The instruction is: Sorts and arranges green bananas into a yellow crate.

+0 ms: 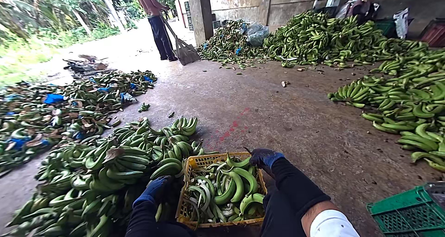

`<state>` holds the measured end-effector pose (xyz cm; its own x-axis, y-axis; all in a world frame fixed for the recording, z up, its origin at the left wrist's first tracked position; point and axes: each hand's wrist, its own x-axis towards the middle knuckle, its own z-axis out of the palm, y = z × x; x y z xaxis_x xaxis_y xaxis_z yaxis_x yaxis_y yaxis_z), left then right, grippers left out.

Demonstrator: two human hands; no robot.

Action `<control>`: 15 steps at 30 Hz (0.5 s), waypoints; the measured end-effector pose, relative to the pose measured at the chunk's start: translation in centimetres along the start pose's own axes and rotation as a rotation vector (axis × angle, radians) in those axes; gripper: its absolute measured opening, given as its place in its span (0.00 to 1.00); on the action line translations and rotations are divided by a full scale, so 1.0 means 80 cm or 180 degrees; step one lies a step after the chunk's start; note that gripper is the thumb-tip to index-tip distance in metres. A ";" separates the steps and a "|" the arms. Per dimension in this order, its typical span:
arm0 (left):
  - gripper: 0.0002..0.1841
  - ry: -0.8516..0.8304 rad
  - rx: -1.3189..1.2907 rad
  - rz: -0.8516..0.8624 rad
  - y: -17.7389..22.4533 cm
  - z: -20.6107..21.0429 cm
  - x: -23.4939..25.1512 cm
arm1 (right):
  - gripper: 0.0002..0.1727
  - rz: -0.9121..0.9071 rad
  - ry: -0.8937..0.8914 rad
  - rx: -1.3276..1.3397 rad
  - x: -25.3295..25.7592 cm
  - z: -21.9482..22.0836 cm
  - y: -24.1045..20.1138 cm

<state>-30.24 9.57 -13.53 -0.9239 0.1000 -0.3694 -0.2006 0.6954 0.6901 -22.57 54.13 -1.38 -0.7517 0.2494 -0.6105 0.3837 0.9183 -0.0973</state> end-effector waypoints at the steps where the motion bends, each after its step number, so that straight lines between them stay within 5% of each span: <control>1: 0.22 0.0007 0.0008 -0.0003 0.000 0.000 0.000 | 0.25 0.0001 -0.0011 -0.0007 -0.001 -0.001 -0.001; 15: 0.22 -0.0013 -0.0136 -0.0094 -0.003 0.001 0.004 | 0.24 0.0000 0.0013 0.0081 0.004 0.000 0.001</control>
<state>-30.44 9.51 -13.82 -0.9160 0.0829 -0.3925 -0.2415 0.6671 0.7047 -22.75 54.30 -1.61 -0.7539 0.2509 -0.6072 0.3973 0.9102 -0.1172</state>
